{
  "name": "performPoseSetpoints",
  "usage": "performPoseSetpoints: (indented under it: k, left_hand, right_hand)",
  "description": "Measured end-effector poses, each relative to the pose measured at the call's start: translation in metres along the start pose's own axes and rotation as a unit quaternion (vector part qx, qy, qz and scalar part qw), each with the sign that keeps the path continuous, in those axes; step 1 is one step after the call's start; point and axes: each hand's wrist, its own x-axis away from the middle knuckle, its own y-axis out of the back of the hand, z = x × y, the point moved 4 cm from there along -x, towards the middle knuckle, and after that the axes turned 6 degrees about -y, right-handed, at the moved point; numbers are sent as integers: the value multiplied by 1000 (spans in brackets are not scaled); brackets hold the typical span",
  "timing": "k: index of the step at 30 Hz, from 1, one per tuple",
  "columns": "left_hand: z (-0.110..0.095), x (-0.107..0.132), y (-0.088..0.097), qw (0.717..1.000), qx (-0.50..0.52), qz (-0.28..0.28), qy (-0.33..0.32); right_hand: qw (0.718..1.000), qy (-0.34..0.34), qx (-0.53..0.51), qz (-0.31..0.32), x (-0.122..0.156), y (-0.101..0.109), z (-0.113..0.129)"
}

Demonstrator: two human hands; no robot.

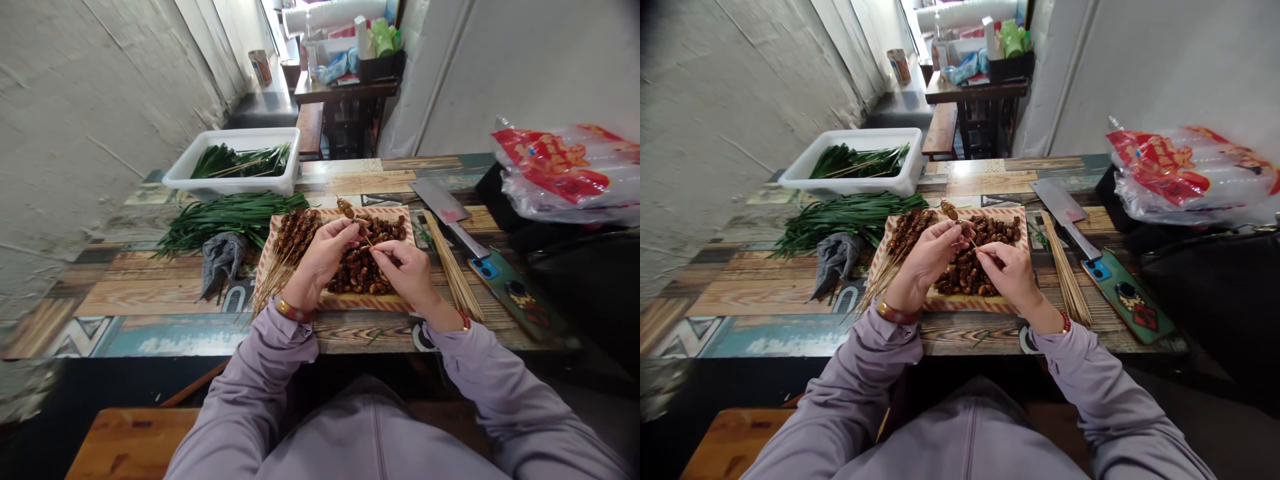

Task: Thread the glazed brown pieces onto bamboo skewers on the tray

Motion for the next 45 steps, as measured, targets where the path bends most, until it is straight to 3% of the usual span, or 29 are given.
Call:
performPoseSetpoints:
  k: [15,27,31,37,45]
  left_hand:
    - [-4,4,-4,999,-38,-15,-29]
    - [-1,7,-13,999,-34,-5,-14]
    - [-4,4,-7,999,-43,-6,-22]
    - [-16,-3,11,995,-8,-69,-72]
    - [-18,-5,15,993,-14,-92,-77]
  right_hand:
    - [999,22,25,6,3,-2,1]
    - [999,16,37,-8,2,2,5]
    - [999,10,36,-9,2,3,4]
    - [999,14,34,11,3,0,2]
    - [998,-4,52,33,6,-1,-4]
